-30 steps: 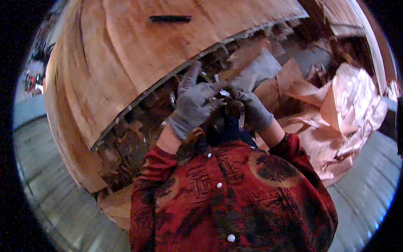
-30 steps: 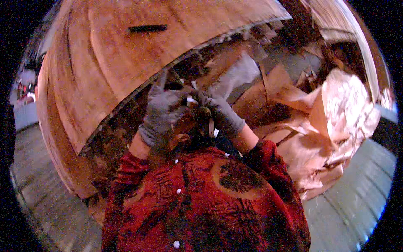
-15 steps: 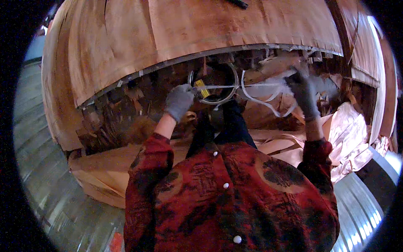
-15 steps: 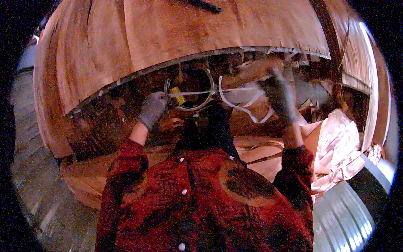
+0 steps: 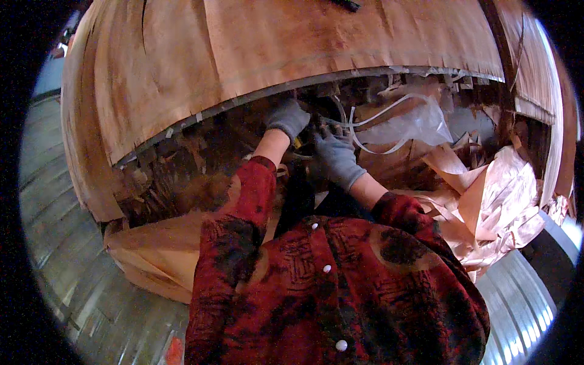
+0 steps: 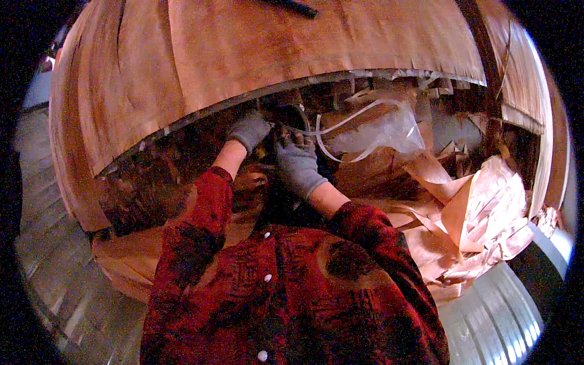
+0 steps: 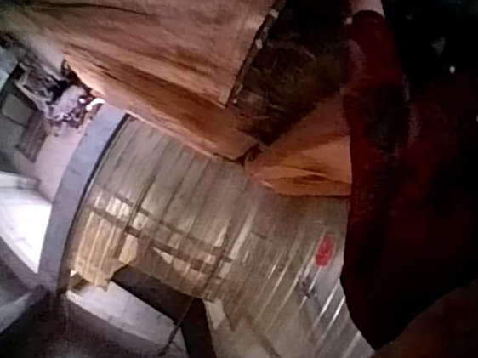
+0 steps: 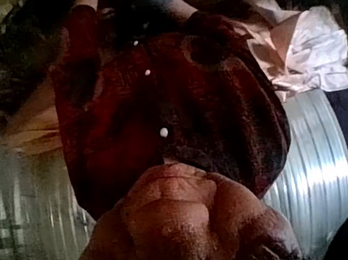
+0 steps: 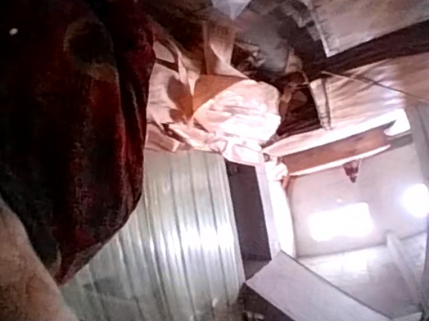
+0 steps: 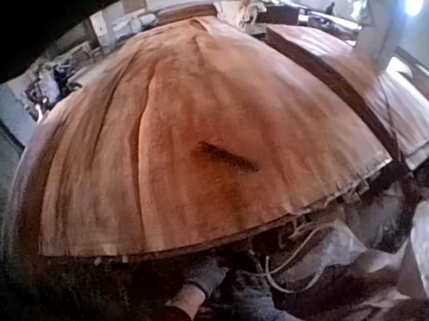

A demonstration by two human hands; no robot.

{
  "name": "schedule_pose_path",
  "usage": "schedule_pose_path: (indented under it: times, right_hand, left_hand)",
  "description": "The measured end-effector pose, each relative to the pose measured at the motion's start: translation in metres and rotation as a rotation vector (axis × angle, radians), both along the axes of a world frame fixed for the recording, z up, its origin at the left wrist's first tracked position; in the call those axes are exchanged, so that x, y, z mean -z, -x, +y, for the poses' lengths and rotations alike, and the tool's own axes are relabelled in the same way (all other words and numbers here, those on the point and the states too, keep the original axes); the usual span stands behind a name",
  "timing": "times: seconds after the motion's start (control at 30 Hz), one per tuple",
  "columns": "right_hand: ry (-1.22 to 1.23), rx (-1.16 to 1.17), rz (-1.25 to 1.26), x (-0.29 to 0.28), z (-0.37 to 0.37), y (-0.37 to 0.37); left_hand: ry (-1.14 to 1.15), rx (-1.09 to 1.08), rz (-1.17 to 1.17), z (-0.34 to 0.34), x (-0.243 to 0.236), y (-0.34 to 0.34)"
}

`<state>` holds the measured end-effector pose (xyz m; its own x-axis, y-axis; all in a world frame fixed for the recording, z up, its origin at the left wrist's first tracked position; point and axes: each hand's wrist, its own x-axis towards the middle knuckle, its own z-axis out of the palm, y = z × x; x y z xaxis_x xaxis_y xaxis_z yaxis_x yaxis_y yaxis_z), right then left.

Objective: The person applies a large sheet of wood veneer to a curved surface, smoothing it out by hand. They then use a utility knife to trim the excess veneer along the edges and apply small strips of tape to secure the veneer in place.

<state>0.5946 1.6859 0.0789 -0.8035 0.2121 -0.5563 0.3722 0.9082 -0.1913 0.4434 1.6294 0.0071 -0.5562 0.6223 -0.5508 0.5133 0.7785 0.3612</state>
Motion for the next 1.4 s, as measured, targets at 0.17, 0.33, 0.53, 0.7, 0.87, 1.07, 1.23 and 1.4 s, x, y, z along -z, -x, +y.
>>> schedule_pose_path:
  times: [0.17, 0.33, 0.53, 0.7, 0.87, 1.07, 1.23, 1.4]
  right_hand:
    - [0.005, 0.035, 0.39, -0.023, -0.01, -0.009]
    - [0.137, -0.037, 0.496, 0.013, -0.042, 0.006]
    - [0.29, 0.18, 0.629, 0.057, -0.063, 0.041]
    - [0.315, 0.014, 0.634, -0.018, -0.028, -0.02]
    - [0.305, 0.308, 1.033, -0.018, 0.008, -0.043]
    - [0.43, 0.374, 0.925, 0.031, 0.005, -0.005]
    - [0.245, 0.335, 0.79, 0.049, 0.014, -0.005]
    - [0.168, 0.225, 0.879, 0.032, 0.004, 0.002]
  left_hand:
    - [0.062, 0.219, -0.094, 0.004, -0.003, 0.01]
    - [0.161, 0.345, -0.052, -0.002, 0.003, 0.021]
    - [0.25, 0.182, -0.14, 0.01, -0.022, 0.023]
    - [0.189, 0.246, -0.039, -0.003, 0.015, 0.024]
    - [0.159, 0.13, -0.015, 0.009, -0.004, 0.001]
    - [0.109, 0.07, 0.001, -0.017, 0.011, 0.004]
    - [0.187, 0.026, 0.123, -0.035, -0.064, -0.002]
    - [0.521, -0.343, 0.632, -0.323, -0.164, 0.048]
